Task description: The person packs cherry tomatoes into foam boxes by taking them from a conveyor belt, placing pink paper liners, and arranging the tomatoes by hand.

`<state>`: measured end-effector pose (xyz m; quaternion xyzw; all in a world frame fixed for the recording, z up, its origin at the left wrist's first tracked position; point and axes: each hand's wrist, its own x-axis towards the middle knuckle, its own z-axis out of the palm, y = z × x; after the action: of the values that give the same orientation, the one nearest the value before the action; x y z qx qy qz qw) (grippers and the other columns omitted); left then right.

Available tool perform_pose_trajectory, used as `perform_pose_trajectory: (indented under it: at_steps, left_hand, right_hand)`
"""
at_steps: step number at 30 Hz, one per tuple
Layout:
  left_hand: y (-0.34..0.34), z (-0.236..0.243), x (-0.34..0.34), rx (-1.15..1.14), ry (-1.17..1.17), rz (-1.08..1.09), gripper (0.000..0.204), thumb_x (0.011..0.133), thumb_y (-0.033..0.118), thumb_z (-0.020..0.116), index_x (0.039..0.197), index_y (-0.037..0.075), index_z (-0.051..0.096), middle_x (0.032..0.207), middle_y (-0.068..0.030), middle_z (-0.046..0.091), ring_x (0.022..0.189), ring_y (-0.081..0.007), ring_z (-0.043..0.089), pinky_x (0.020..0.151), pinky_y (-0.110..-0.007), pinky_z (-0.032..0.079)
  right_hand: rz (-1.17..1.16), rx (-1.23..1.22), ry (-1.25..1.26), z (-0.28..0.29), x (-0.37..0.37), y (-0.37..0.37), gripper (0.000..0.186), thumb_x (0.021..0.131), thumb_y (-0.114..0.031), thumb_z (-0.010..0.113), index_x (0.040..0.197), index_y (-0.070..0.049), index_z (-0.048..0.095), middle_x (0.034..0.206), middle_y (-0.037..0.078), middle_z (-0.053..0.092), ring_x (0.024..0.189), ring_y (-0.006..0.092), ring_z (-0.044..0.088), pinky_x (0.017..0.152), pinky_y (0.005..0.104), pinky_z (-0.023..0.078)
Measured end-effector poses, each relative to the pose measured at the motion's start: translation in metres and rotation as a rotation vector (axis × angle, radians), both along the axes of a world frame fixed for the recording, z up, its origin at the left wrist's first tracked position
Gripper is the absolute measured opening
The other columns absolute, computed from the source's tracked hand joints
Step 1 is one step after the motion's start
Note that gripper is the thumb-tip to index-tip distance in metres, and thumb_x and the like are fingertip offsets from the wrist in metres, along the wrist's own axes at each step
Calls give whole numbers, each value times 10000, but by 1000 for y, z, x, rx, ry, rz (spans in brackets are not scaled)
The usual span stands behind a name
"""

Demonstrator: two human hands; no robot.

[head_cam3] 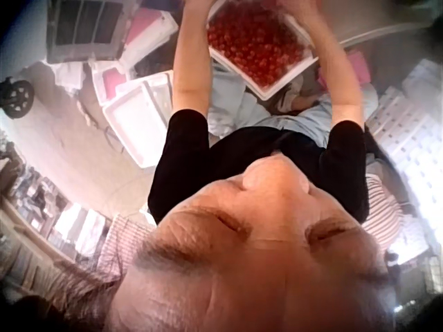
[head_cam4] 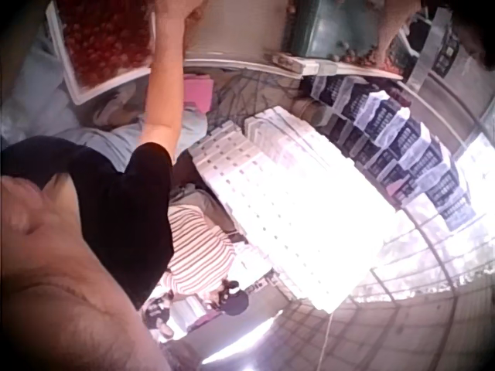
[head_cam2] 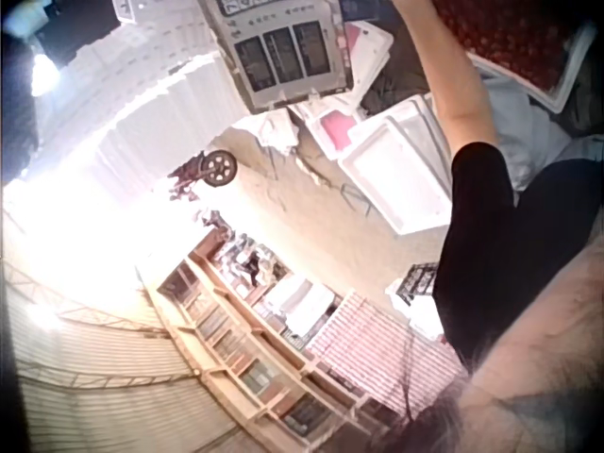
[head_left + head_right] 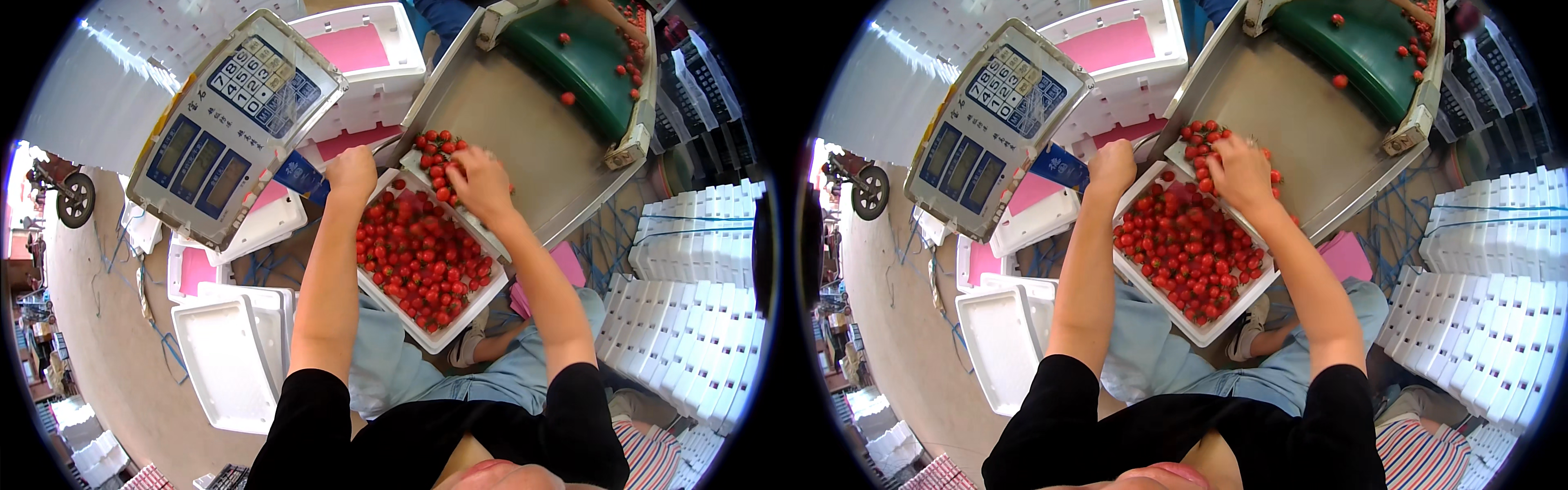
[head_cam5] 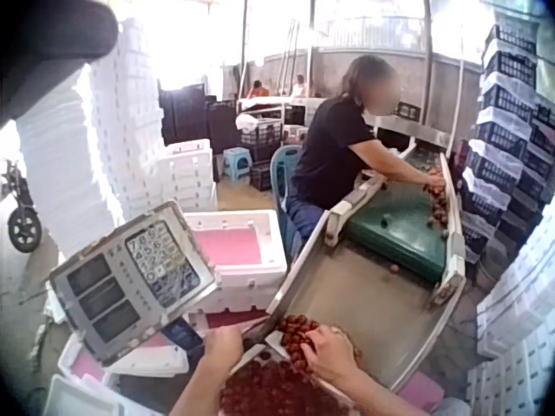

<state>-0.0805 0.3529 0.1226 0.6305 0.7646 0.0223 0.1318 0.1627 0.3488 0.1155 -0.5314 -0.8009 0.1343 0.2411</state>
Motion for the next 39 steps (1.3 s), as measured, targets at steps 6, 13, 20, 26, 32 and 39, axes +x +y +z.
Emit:
perform_pose_trajectory:
  at_steps: [6,13,20,26,32,39]
  left_hand:
    - [2,-5,3,24,3,-20,219,862,78,554,967,17,735,1035,-232,720,1003,-400,699,840,-488,569]
    - [-4,3,0,2,4,-22,218,845,61,561,964,9,736,1023,-230,724,989,-397,705,842,-475,575]
    - [-6,1,8,42,22,-92,208,841,52,566,940,6,743,994,-236,727,973,-391,713,825,-471,582]
    - [-1,1,5,-13,23,-81,215,847,55,569,971,14,740,1033,-225,725,994,-392,706,845,-478,573]
    - [-6,6,-1,-13,34,-65,233,851,63,567,1000,12,739,1067,-227,719,1024,-385,700,865,-475,567]
    - [-10,-14,-1,1,27,-90,214,837,88,582,965,15,737,1022,-233,719,991,-405,700,842,-498,566]
  right_hand:
    - [-129,131,-383,-39,-19,58,215,834,-219,685,953,-40,699,1037,149,633,993,361,621,877,478,515]
    - [87,144,16,-40,-15,36,279,776,-253,694,949,-35,691,1033,152,614,957,370,590,879,458,490]
    - [231,-297,269,-35,-36,74,306,851,-291,685,983,-17,647,1119,122,595,1089,296,580,941,366,463]
    - [472,-390,196,-28,-25,29,239,855,-259,667,926,-34,625,1103,106,589,1074,262,566,966,361,453]
    - [290,-534,572,25,13,-23,250,871,-265,671,955,-30,654,1154,105,662,1104,220,594,986,354,445]
    - [-140,-560,653,-32,36,-7,275,893,-276,680,957,-10,662,868,87,694,785,196,630,755,334,502]
